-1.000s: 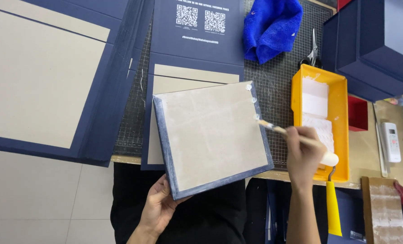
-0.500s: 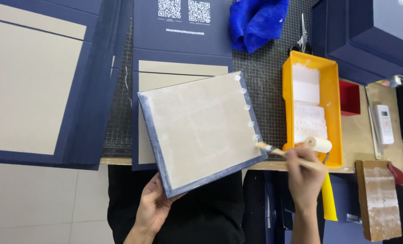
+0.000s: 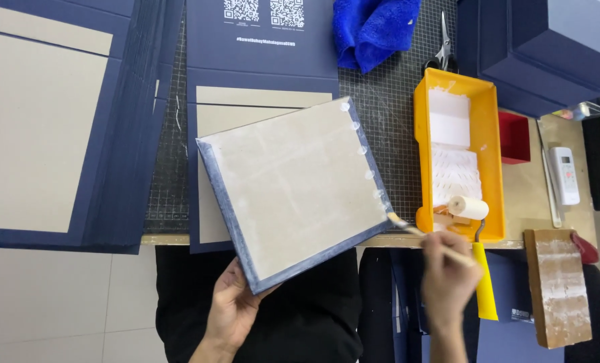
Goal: Applying a coating to a cardboard box component using a roller and a brush on a workshop table.
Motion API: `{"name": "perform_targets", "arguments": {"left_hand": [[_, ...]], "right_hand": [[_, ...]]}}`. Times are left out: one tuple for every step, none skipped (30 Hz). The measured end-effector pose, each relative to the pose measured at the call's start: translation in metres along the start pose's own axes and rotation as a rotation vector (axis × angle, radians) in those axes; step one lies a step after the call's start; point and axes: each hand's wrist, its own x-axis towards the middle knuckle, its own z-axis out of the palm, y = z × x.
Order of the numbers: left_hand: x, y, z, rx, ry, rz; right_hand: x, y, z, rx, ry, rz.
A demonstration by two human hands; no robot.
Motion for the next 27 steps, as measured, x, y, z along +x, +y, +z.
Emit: {"name": "perform_targets", "arguments": {"left_hand": [[0.0,-0.003,0.002,-0.012,-0.011,0.006],[0.0,-0.003,0.003,-0.014,-0.01,0.007],[0.0,-0.003,0.003,-0.017,0.004,0.002],[0.0,-0.003,0.004,-0.019,0.018,-0.003],[0.001,-0.004,0.002,-0.016,0.019,-0.006],[0.002,-0.004,0.0,-0.019,-0.009,0.009],[0.003,-0.006,-0.002,-0.023,-0.036,0.023],[0.001,-0.009,-0.004,-0.023,-0.033,0.018],[0.003,-0.01,-0.004,-0.032,-0.036,0.018],[0.004,-0.012,-0.004,-0.042,-0.038,0.018],[0.005,-0.013,-0.004,-0.043,-0.036,0.019],[0.006,-0.015,-0.004,-0.041,-0.067,0.034],[0.007,-0.017,-0.004,-0.038,-0.096,0.049],[0.007,-0.018,-0.004,-0.038,-0.093,0.049],[0.007,-0.018,-0.003,-0.034,-0.085,0.046],[0.006,-0.019,-0.002,-0.03,-0.076,0.043],[0.007,-0.019,-0.003,-0.03,-0.076,0.041],[0.008,-0.019,-0.003,-0.027,-0.08,0.045],[0.008,-0.019,-0.005,-0.021,-0.083,0.05],[0.007,-0.018,-0.003,-0.02,-0.083,0.048],[0.006,-0.017,0.0,-0.015,-0.082,0.044],[0.005,-0.015,0.002,-0.011,-0.081,0.039],[0.005,-0.016,0.001,-0.013,-0.08,0.039],[0.005,-0.017,0.0,-0.016,-0.081,0.041],[0.007,-0.017,0.0,-0.02,-0.085,0.045],[0.007,-0.018,0.0,-0.021,-0.087,0.046],[0.008,-0.019,0.001,-0.024,-0.076,0.044]], "right_hand": [[-0.007,0.007,0.006,-0.105,-0.006,-0.029],[-0.013,-0.01,0.008,-0.105,-0.007,-0.031],[-0.02,-0.026,0.01,0.012,-0.078,0.006],[-0.027,-0.042,0.012,0.128,-0.149,0.044],[-0.022,-0.04,0.009,0.127,-0.148,0.048],[-0.016,-0.038,0.007,0.075,-0.064,0.131],[-0.012,-0.035,0.003,0.019,0.018,0.214],[-0.013,-0.029,0.002,0.015,0.017,0.218],[-0.011,-0.023,0.003,-0.072,0.075,0.132],[-0.01,-0.017,0.004,-0.159,0.132,0.046],[-0.014,-0.016,0.009,-0.159,0.13,0.046],[-0.018,-0.015,0.014,-0.134,0.08,-0.122],[-0.022,-0.014,0.02,-0.107,0.03,-0.288],[-0.031,-0.023,0.026,-0.106,0.028,-0.287],[-0.039,-0.033,0.033,-0.062,-0.007,-0.447],[-0.047,-0.042,0.039,-0.016,-0.041,-0.607],[-0.05,-0.055,0.038,-0.019,-0.041,-0.606],[-0.052,-0.068,0.037,0.113,-0.142,-0.552],[-0.056,-0.082,0.036,0.246,-0.242,-0.493],[-0.051,-0.071,0.033,0.246,-0.241,-0.49],[-0.044,-0.06,0.03,0.279,-0.13,-0.454],[-0.038,-0.05,0.027,0.312,-0.02,-0.416],[-0.031,-0.04,0.026,0.311,-0.022,-0.417],[-0.024,-0.03,0.024,0.131,0.013,-0.348],[-0.017,-0.02,0.024,-0.047,0.052,-0.279],[-0.026,-0.035,0.032,-0.047,0.053,-0.282],[-0.034,-0.049,0.04,-0.006,-0.006,-0.502]]}}
